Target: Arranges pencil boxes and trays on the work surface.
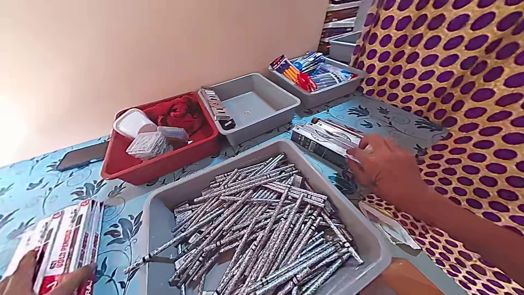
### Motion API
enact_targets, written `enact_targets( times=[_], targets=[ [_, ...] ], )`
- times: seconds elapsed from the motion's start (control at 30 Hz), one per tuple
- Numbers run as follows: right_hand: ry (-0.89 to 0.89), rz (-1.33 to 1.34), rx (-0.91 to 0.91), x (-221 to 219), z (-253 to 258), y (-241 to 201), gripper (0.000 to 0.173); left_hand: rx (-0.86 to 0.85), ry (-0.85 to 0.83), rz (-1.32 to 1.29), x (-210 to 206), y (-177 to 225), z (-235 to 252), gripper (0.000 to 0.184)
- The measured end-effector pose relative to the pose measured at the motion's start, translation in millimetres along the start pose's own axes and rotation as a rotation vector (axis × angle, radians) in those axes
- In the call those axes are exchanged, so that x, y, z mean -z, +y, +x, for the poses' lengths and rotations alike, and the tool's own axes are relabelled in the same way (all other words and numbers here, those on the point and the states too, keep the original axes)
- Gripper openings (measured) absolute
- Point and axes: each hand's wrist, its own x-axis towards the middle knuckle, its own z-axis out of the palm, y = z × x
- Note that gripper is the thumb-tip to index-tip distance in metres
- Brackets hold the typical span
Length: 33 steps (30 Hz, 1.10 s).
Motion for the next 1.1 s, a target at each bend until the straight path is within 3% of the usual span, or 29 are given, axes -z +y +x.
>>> enact_targets(
  times=[0.13,0.2,0.23,0.33,0.4,0.53,0.67,0.87,1.1],
  targets=[
    [0.006,0.238,0.201,19.0,77.5,-33.7,0.025,0.053,-0.019,-0.021,0.6,3.6,-4.6,0.104],
    [-0.127,0.43,0.254,8.7,145.3,-59.5,0.029,0.059,-0.016,0.0,3.6,8.2,-6.8,0.102],
    [-0.236,0.529,0.204,-2.7,183.8,-74.0,0.035,0.052,-0.013,0.006,4.9,10.4,-8.2,0.101],
    [-0.627,0.815,-0.228,-56.7,289.9,-113.3,0.063,0.033,0.001,0.003,4.6,12.2,-10.3,0.103],
    [-0.715,0.947,-0.447,-93.4,326.4,-128.7,0.073,0.036,0.013,-0.001,4.0,13.5,-10.5,0.103],
    [-0.669,1.044,-0.509,-137.2,348.5,-155.0,0.066,0.058,0.017,0.02,2.9,11.8,-8.1,0.103],
    [-0.821,1.256,-0.668,-164.8,364.7,-142.8,0.073,0.057,0.006,0.008,2.5,12.3,-11.0,0.103],
    [-0.8,1.374,-0.407,-153.9,360.1,-161.3,0.046,0.044,0.008,0.011,4.1,14.1,-11.9,0.105],
    [-0.75,1.45,-0.396,-145.9,356.4,-152.8,0.035,0.075,0.011,0.018,1.2,10.0,-8.6,0.104]
  ],
)
